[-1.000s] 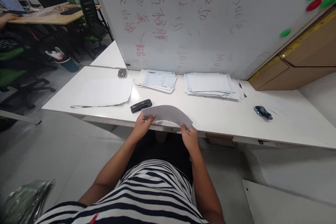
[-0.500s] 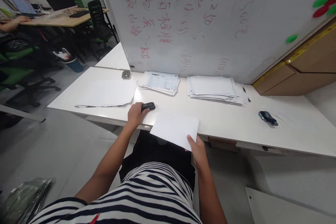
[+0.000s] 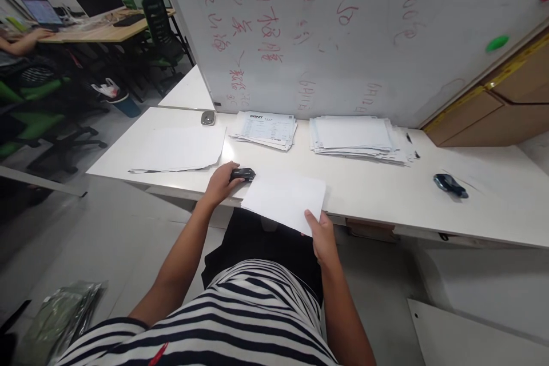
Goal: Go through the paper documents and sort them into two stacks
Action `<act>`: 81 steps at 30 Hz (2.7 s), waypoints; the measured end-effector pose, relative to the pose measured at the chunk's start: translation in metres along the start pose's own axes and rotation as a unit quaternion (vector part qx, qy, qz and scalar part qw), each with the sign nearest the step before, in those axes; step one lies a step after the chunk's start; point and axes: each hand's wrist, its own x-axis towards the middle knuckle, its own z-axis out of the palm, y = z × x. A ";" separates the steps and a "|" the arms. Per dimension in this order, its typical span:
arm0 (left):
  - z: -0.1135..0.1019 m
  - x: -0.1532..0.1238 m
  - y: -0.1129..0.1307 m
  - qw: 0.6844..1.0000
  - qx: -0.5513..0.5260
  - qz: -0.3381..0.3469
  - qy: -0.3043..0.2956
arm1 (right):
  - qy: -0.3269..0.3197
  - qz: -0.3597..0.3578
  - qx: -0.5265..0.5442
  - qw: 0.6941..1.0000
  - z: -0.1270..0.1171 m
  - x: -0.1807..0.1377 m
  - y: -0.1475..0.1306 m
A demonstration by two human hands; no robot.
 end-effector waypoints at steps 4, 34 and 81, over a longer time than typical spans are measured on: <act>-0.002 -0.001 0.002 1.000 0.001 0.012 -0.012 | -0.003 0.003 -0.001 1.000 0.000 -0.001 0.001; 0.004 -0.002 0.002 1.000 0.004 0.009 0.005 | -0.050 -0.027 -0.023 0.998 0.005 -0.001 0.025; -0.007 0.033 0.023 0.968 -0.209 -0.060 0.128 | 0.024 -0.058 -0.071 0.995 -0.008 -0.004 0.016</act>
